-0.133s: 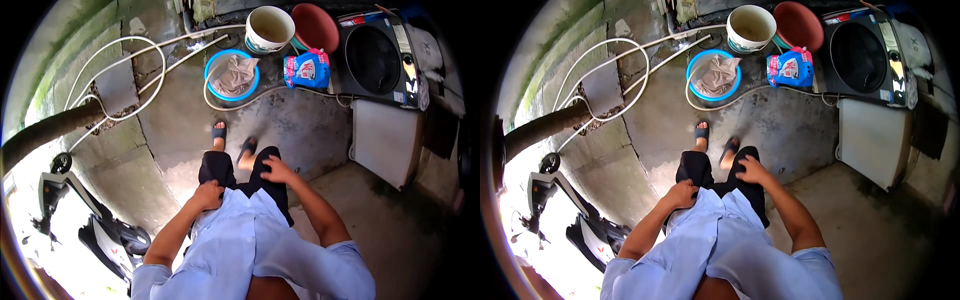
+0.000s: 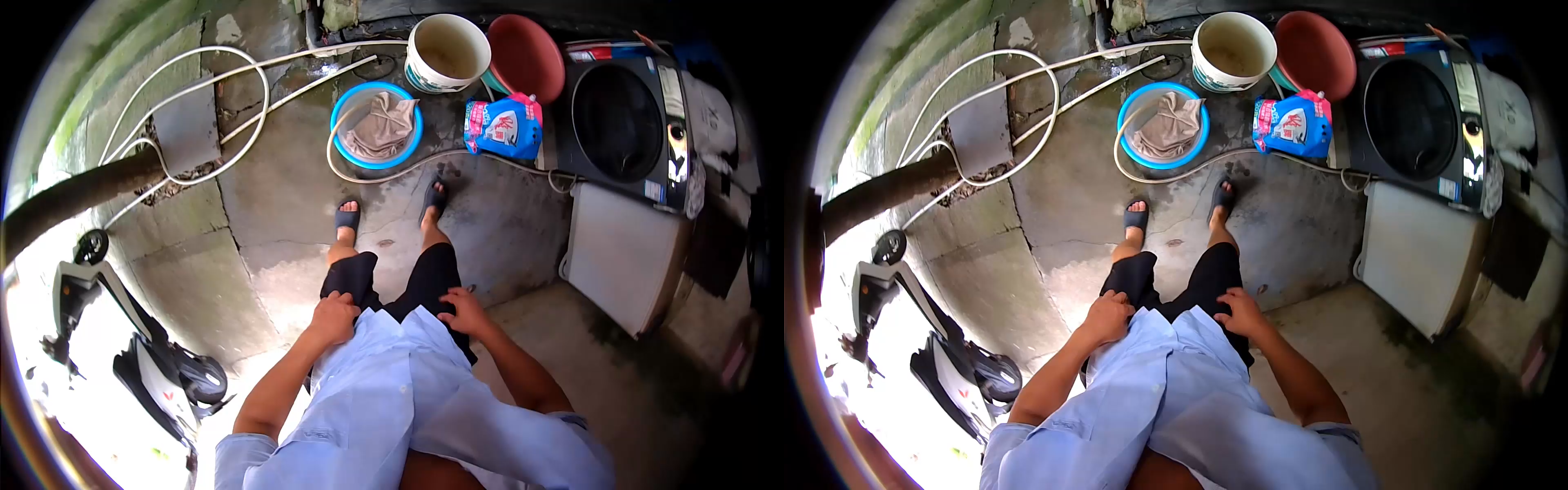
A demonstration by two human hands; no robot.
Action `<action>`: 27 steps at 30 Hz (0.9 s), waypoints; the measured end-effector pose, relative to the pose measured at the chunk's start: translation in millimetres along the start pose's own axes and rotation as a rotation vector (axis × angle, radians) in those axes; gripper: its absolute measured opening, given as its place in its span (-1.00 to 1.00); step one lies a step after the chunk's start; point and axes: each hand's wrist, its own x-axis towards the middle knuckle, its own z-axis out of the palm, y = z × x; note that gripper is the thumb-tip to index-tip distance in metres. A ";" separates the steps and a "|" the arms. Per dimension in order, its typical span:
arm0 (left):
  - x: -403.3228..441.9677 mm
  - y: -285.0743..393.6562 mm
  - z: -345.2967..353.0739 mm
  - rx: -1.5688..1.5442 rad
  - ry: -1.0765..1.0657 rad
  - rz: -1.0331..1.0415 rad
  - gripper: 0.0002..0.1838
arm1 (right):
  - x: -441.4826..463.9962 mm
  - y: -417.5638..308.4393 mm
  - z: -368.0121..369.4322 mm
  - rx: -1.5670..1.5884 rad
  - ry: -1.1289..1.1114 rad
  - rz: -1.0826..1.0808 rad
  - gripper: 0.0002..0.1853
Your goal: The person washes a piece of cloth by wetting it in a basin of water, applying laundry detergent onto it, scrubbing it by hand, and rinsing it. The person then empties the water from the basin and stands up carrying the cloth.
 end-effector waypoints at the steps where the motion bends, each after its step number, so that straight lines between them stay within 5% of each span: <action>1: 16.1 4.8 1.3 -0.037 0.041 0.001 -0.69 | 7.0 20.1 -13.6 0.012 -0.056 0.024 -0.75; 6: 60.5 63.3 1.3 -0.535 -0.053 -0.120 -0.72 | 46.7 75.5 -119.1 -0.008 -0.238 -0.133 -0.88; 9: 52.2 105.7 27.9 -0.826 -0.195 -0.010 -0.67 | 34.0 77.2 -192.6 0.108 -1.042 0.172 -0.78; 11: 61.3 125.5 17.0 -0.872 -0.311 -0.061 -0.62 | 2.3 139.2 -180.7 0.091 -1.132 0.306 -0.71; 12: 74.0 125.3 18.2 -0.876 -0.328 -0.072 -0.63 | 47.0 72.1 -232.3 0.167 -1.162 0.360 -0.72; 15: 156.4 86.8 57.6 -1.022 -0.488 0.245 -0.67 | 126.4 133.7 -182.2 0.021 -1.454 0.023 -0.75; 16: 198.4 69.6 44.5 -1.016 -0.712 0.166 -0.71 | 170.7 130.5 -176.4 0.091 -1.280 -0.162 -0.76; 17: 233.4 49.1 48.2 -1.233 -0.617 0.189 -0.75 | 226.9 118.2 -165.3 0.164 -1.098 -0.342 -0.77; 18: 285.9 14.7 81.7 -1.490 -0.433 0.180 -0.79 | 285.7 111.3 -151.0 0.179 -1.069 -0.079 -0.76; 19: 330.8 -5.1 62.5 -1.086 -0.017 -0.042 -0.77 | 348.6 94.1 -141.4 -0.168 -0.630 -0.320 -0.90; 20: 366.9 -30.1 31.9 -0.941 0.197 -0.194 -0.72 | 414.9 121.5 -86.0 0.008 -0.609 -0.203 -0.76; 21: 407.8 -45.0 26.2 -1.407 0.328 -0.403 -0.58 | 486.7 141.3 -50.9 0.102 -0.557 -0.186 -0.53; 22: 450.8 -78.2 30.9 -1.643 0.465 -0.378 -0.54 | 539.3 130.9 -34.1 0.021 -0.592 0.092 -0.34; 23: 485.5 -112.7 39.3 -1.864 0.613 -0.350 -0.49 | 589.4 162.5 13.6 -0.032 -0.393 -0.051 -0.28; 27: 552.8 -178.1 25.4 -2.162 0.843 -0.238 -0.33 | 693.2 188.2 90.9 -0.444 0.070 0.090 -0.02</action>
